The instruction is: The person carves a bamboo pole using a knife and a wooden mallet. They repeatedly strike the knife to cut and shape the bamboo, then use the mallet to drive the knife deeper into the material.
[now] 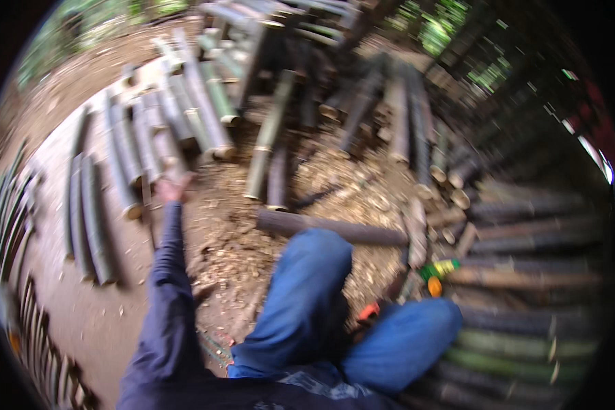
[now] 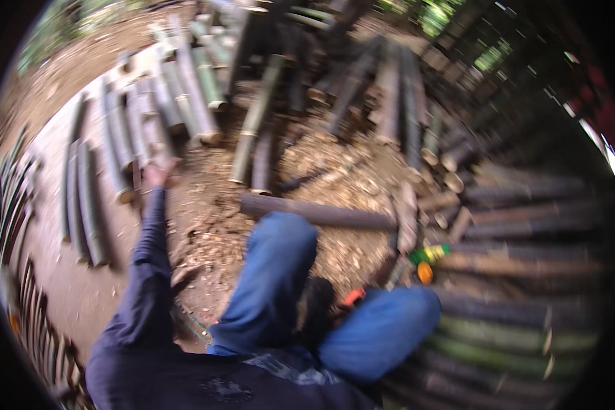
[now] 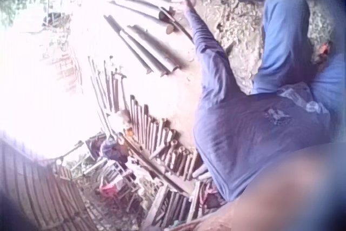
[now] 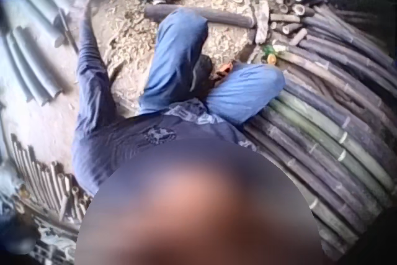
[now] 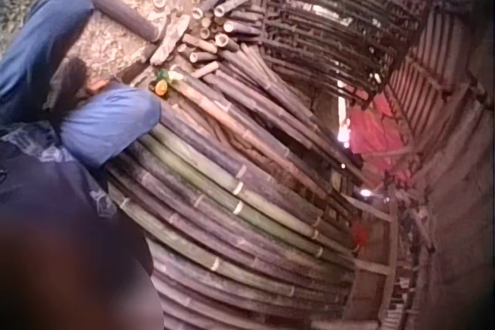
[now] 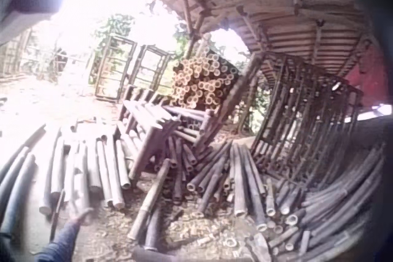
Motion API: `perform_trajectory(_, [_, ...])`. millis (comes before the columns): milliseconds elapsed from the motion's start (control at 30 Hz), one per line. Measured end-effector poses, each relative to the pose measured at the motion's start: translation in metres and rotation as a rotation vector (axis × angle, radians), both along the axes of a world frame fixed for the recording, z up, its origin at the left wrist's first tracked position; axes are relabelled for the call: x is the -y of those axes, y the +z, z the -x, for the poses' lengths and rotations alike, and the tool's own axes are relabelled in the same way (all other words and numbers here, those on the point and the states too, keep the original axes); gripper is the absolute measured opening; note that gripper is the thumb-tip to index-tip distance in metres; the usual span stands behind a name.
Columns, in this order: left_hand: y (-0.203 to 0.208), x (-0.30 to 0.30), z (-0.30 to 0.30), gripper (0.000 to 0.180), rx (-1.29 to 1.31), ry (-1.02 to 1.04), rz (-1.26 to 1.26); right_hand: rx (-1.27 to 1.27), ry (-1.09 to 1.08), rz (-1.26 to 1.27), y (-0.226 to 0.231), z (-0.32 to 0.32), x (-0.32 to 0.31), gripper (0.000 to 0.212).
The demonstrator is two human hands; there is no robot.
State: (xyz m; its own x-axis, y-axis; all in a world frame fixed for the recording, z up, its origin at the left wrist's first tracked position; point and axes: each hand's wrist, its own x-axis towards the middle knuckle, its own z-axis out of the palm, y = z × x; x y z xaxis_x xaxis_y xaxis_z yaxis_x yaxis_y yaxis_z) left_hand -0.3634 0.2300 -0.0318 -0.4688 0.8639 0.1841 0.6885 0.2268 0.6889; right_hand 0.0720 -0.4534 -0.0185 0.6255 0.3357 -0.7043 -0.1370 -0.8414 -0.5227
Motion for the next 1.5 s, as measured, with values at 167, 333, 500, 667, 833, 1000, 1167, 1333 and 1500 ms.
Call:
perform_trajectory(167, [0.11,-0.009,-0.055,0.098,-0.06,-0.308,-0.306,0.016,-0.084,0.068,0.029,-0.003,0.053,0.028])
perform_trajectory(333, [0.135,0.051,-0.125,0.083,-0.051,-0.909,-0.426,-0.002,-0.105,0.027,0.016,-0.017,0.054,0.029])
perform_trajectory(500, [0.077,0.173,-0.202,0.097,0.027,-1.141,-0.12,0.299,0.001,-0.324,0.008,-0.125,-0.061,0.029])
perform_trajectory(667, [0.071,0.218,-0.313,0.11,-0.287,-1.289,0.049,0.908,0.098,-0.202,0.008,-0.279,-0.2,0.056])
perform_trajectory(833, [0.026,0.257,-0.42,0.119,-0.475,-1.472,0.17,0.971,0.288,0.245,-0.027,-0.449,-0.164,0.084])
perform_trajectory(1000, [0.048,0.252,-0.405,0.102,-0.57,-1.433,0.3,0.575,0.267,0.27,-0.035,-0.413,-0.22,0.08])
perform_trajectory(1167, [0.005,0.258,-0.43,0.062,-0.527,-1.598,0.449,0.786,0.16,0.146,-0.003,-0.426,-0.213,0.107])
perform_trajectory(1333, [0.056,0.236,-0.367,0.054,-0.35,-1.491,0.477,0.68,0.059,-0.243,0.014,-0.391,-0.178,0.088])
perform_trajectory(1500, [0.083,0.216,-0.288,0.065,-0.298,-1.271,0.308,0.65,0.106,-0.397,0.019,-0.225,-0.205,0.08])
